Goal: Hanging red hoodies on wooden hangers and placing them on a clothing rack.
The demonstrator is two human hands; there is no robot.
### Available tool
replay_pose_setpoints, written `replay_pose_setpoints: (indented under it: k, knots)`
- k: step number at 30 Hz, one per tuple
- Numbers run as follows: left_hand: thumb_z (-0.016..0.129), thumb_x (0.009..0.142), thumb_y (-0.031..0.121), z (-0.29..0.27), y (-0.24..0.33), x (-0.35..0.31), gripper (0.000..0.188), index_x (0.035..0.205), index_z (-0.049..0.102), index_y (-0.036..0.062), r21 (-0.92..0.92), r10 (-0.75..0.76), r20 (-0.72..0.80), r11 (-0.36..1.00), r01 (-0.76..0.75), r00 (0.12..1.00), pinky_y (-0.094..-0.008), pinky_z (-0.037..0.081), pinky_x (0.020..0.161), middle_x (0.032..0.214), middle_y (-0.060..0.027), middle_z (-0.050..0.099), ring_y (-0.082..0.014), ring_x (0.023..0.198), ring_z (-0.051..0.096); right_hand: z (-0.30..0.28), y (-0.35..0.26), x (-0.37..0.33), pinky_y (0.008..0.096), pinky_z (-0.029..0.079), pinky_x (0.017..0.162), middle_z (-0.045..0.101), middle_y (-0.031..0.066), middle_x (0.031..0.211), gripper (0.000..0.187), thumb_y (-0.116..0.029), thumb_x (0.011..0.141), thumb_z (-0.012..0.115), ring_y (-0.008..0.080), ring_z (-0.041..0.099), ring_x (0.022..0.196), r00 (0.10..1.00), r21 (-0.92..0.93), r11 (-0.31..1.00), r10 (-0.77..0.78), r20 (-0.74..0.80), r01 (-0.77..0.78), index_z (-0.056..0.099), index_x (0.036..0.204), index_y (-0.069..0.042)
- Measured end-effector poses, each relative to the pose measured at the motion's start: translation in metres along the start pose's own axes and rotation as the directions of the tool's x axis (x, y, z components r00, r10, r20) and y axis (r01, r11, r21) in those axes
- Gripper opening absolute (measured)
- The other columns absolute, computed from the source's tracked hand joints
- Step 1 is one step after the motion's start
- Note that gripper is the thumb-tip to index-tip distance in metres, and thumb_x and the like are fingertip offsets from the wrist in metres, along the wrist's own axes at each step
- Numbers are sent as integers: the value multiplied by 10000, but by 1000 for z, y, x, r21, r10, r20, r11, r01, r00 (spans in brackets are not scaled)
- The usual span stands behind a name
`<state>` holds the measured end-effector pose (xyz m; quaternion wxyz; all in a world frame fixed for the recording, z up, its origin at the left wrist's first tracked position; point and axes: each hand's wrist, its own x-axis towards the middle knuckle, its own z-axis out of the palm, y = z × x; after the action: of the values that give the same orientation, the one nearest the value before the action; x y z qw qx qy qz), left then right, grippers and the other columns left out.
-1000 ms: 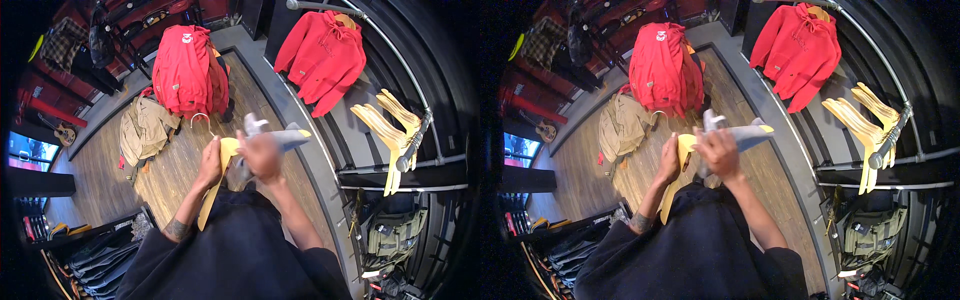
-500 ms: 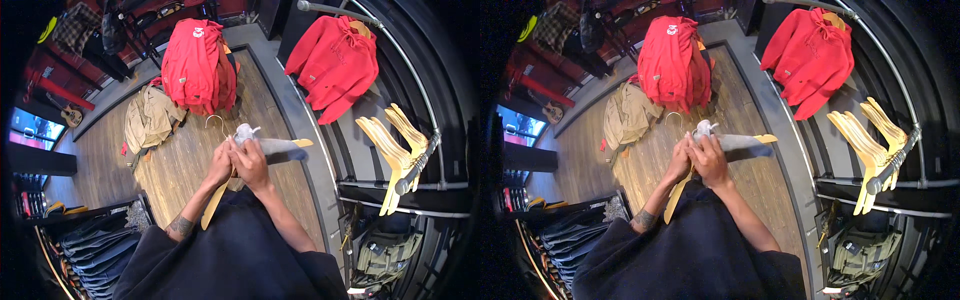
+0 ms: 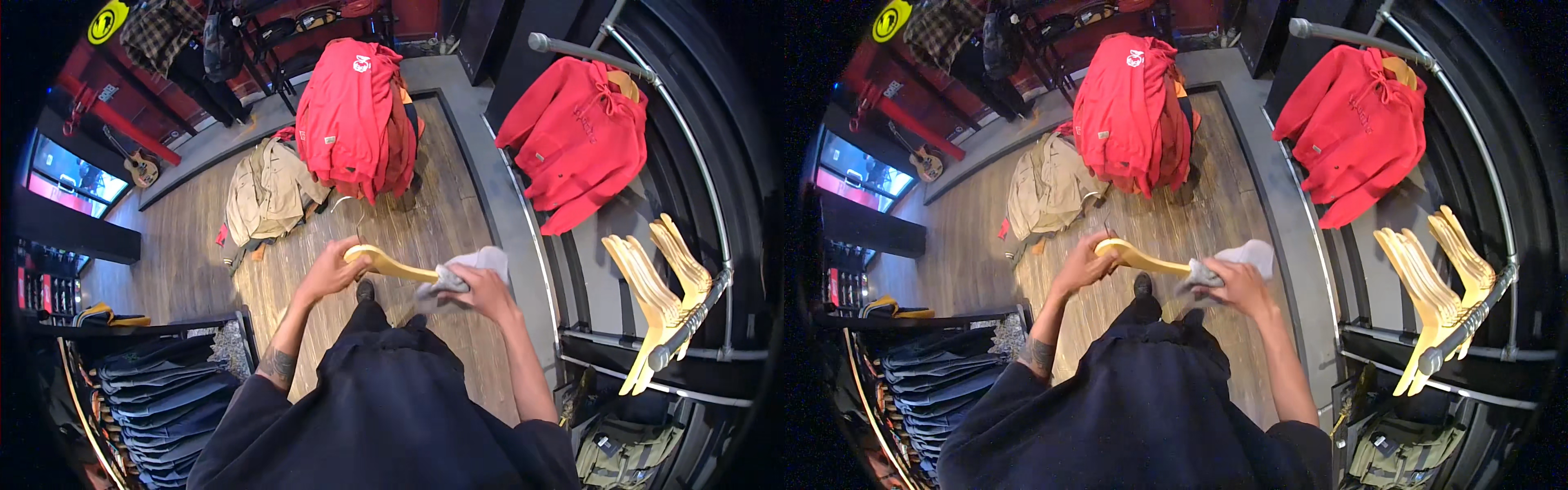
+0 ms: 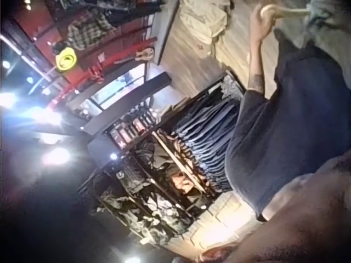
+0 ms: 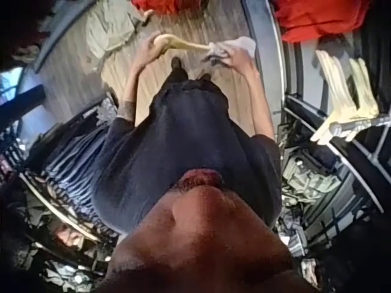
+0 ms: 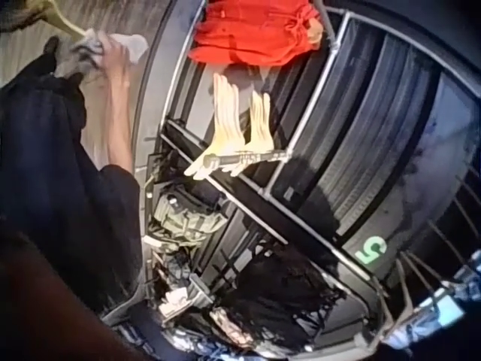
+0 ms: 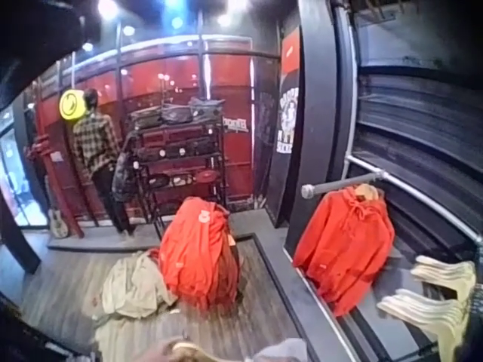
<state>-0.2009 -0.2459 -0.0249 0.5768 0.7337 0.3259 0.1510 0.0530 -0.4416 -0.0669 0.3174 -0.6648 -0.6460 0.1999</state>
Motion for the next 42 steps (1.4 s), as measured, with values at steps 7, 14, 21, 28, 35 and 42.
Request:
replay_pose_setpoints:
  k: [7,14,21,28,35,42]
  knots:
    - [741,865,347,-17,-49,53,375,982,640,6,351,-14,-174,933,75,985,-294,474,607,775,-88,662,-145,698,628,23,-43,19,345,507,722,686,178,901,353,-236,887,714,309,684,824,949,292,903,309,64,-314,637,1147,-10]
    - [454,1045,257,-30,-66,86,469,1333,358,-101,-913,-258,-167,406,-50,952,-407,536,970,1277,-271,548,-328,1111,634,70,-72,58,381,520,592,646,74,998,676,-49,669,702,283,652,709,984,-203,976,49,-171,-84,604,1320,-202]
    - [425,977,580,-116,-57,139,727,1241,457,-97,-779,-222,-459,566,-270,860,-363,562,839,985,-249,688,-290,894,703,92,-35,51,403,542,699,645,98,1094,578,-136,783,733,347,667,797,967,-153,955,256,-9,-255,582,1339,-185]
    - [208,932,746,-134,-77,169,919,1301,500,-43,-788,-291,-207,616,17,934,-365,578,770,908,-234,698,-293,811,718,46,-68,131,349,421,1006,545,211,1300,558,-285,978,602,248,544,1175,517,495,700,714,-472,-514,429,1356,87]
    - [243,1026,590,-70,-55,159,718,1335,511,-1,-822,-214,-51,563,81,975,-333,507,898,1192,-120,637,-183,1046,632,78,-127,265,521,296,1084,492,187,1400,514,-354,937,586,321,491,1241,924,-478,845,47,-380,-240,503,1390,-127]
    - [334,1044,483,-107,-64,187,559,1295,478,5,-696,-172,158,679,233,972,-341,465,895,1166,-91,587,-176,1033,570,88,-66,306,505,298,1063,617,42,1188,386,-355,921,527,265,545,1126,909,-589,806,-199,-365,-60,643,1255,-200]
